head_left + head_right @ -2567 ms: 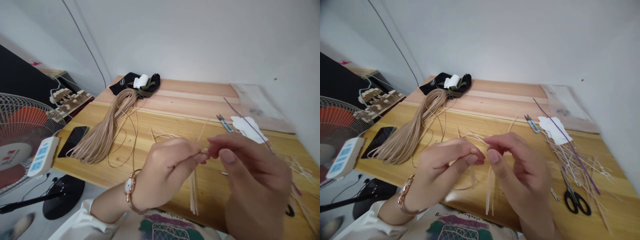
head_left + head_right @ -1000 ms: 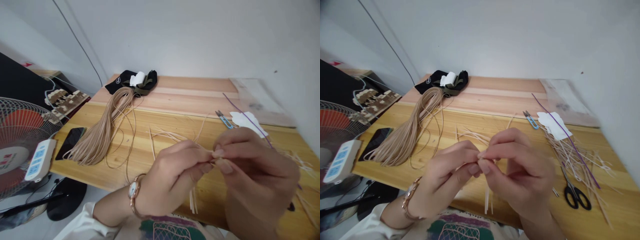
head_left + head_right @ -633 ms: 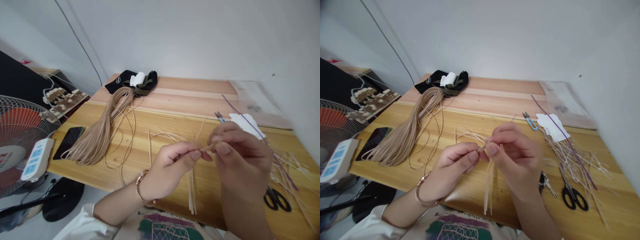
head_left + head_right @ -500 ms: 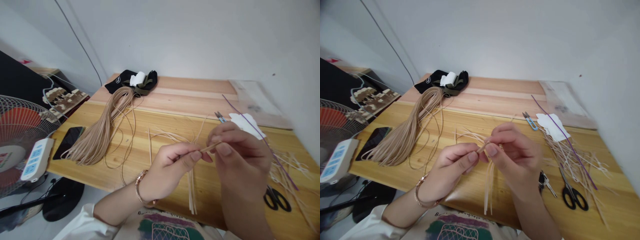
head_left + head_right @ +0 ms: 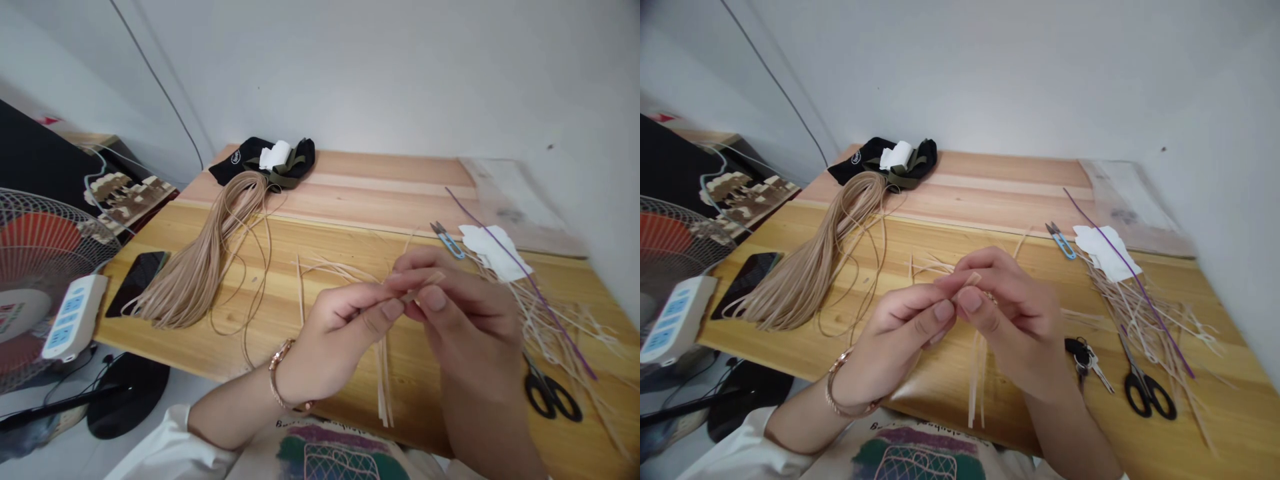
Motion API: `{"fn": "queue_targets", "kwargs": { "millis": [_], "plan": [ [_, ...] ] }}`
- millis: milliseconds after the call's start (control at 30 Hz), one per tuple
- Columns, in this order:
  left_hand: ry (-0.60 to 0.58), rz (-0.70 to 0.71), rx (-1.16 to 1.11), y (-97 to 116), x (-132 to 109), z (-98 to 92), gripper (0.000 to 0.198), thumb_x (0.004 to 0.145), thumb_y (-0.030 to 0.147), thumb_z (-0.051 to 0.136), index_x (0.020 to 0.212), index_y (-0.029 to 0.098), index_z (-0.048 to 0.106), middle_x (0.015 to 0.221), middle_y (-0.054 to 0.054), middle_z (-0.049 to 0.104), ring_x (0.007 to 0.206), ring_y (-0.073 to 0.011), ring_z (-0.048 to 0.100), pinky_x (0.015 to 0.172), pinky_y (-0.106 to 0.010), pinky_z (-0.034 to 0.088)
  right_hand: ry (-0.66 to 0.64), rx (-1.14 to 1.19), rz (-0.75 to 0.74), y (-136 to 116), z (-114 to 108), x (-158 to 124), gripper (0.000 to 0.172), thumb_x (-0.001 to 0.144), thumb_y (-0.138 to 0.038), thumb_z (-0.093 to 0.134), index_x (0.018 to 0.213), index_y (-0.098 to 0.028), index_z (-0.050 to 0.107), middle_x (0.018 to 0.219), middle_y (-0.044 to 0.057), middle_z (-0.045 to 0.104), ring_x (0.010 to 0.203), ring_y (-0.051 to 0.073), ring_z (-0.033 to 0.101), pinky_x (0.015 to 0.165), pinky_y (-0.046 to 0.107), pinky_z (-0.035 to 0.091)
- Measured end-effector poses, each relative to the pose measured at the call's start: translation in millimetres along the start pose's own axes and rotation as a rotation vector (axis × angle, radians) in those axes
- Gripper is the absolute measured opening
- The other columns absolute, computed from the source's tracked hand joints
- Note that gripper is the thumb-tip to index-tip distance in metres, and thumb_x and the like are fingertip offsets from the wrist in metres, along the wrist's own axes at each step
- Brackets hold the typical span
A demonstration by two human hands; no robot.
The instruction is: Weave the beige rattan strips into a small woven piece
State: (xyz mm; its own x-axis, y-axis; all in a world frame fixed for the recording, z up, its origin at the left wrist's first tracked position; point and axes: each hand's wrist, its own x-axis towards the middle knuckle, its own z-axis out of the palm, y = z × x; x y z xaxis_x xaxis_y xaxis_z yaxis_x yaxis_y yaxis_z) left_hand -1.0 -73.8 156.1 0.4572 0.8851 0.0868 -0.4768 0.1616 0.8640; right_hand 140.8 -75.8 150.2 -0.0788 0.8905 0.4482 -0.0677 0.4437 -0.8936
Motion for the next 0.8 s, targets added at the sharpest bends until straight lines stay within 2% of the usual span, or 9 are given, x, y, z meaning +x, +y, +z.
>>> {"fn": "queue_targets", "kwargs": {
  "millis": [133, 267, 433, 533, 667, 800],
  "plan": [
    [0.029, -0.023, 0.002, -1.1, -1.0, 0.4, 0.022, 0.083, 0.021, 0.059, 0.099, 0.029, 0.072, 0.055, 0.004, 0.054, 0.057, -0.0047, 0.049, 0.070, -0.019, 0.045, -0.025, 0.008, 0.005, 0.3, -1.0, 1.5, 0.018, 0.088, -0.026, 0.054, 0.092, -0.026, 0.072, 0.089, 0.003, 0.058, 0.081, 0.012, 0.057, 0.069, 0.025, 0.049],
    [0.075, -0.036, 0.055, -3.7, -1.0, -0.1, 0.021, 0.080, 0.028, 0.062, 0.097, 0.022, 0.072, 0.054, 0.004, 0.051, 0.054, -0.0058, 0.043, 0.061, -0.020, 0.041, -0.020, 0.016, 0.002, 1.0, -0.5, 2.2, 0.017, 0.088, -0.025, 0.054, 0.088, -0.025, 0.072, 0.088, 0.003, 0.058, 0.080, 0.011, 0.056, 0.068, 0.024, 0.048],
    [0.084, -0.032, 0.114, -5.3, 3.1, -0.6, 0.022, 0.080, 0.033, 0.062, 0.073, 0.013, 0.067, 0.053, 0.004, 0.042, 0.051, -0.0040, 0.034, 0.052, -0.020, 0.032, 0.051, 0.091, -0.010, 5.8, 5.9, 3.1, 0.016, 0.087, -0.021, 0.055, 0.084, -0.025, 0.070, 0.085, 0.002, 0.063, 0.085, 0.013, 0.059, 0.069, 0.024, 0.050],
    [0.105, -0.050, 0.148, -5.6, 7.4, -2.0, 0.027, 0.079, 0.035, 0.062, 0.066, 0.011, 0.062, 0.054, 0.004, 0.041, 0.051, -0.0040, 0.034, 0.050, -0.020, 0.029, 0.059, 0.171, 0.047, 10.9, 7.6, 6.0, 0.018, 0.088, -0.022, 0.053, 0.083, -0.025, 0.069, 0.084, 0.001, 0.067, 0.082, 0.013, 0.063, 0.069, 0.027, 0.052],
    [0.089, -0.064, 0.210, -7.7, 10.3, -8.5, 0.027, 0.080, 0.036, 0.060, 0.074, 0.011, 0.068, 0.056, 0.002, 0.046, 0.054, -0.0054, 0.038, 0.053, -0.021, 0.033, 0.137, 0.237, 0.059, 16.9, 0.4, 13.9, 0.019, 0.089, -0.023, 0.052, 0.080, -0.025, 0.069, 0.074, -0.001, 0.068, 0.078, 0.014, 0.066, 0.075, 0.031, 0.055],
    [0.056, -0.075, 0.336, -9.3, 7.4, -18.0, 0.024, 0.081, 0.032, 0.059, 0.083, 0.013, 0.072, 0.072, -0.003, 0.064, 0.066, -0.0091, 0.052, 0.065, -0.022, 0.042, 0.070, 0.259, 0.002, 15.8, -10.6, 18.5, 0.015, 0.086, -0.029, 0.057, 0.079, -0.025, 0.069, 0.059, -0.002, 0.061, 0.069, 0.015, 0.065, 0.072, 0.035, 0.056]
  ]
}}
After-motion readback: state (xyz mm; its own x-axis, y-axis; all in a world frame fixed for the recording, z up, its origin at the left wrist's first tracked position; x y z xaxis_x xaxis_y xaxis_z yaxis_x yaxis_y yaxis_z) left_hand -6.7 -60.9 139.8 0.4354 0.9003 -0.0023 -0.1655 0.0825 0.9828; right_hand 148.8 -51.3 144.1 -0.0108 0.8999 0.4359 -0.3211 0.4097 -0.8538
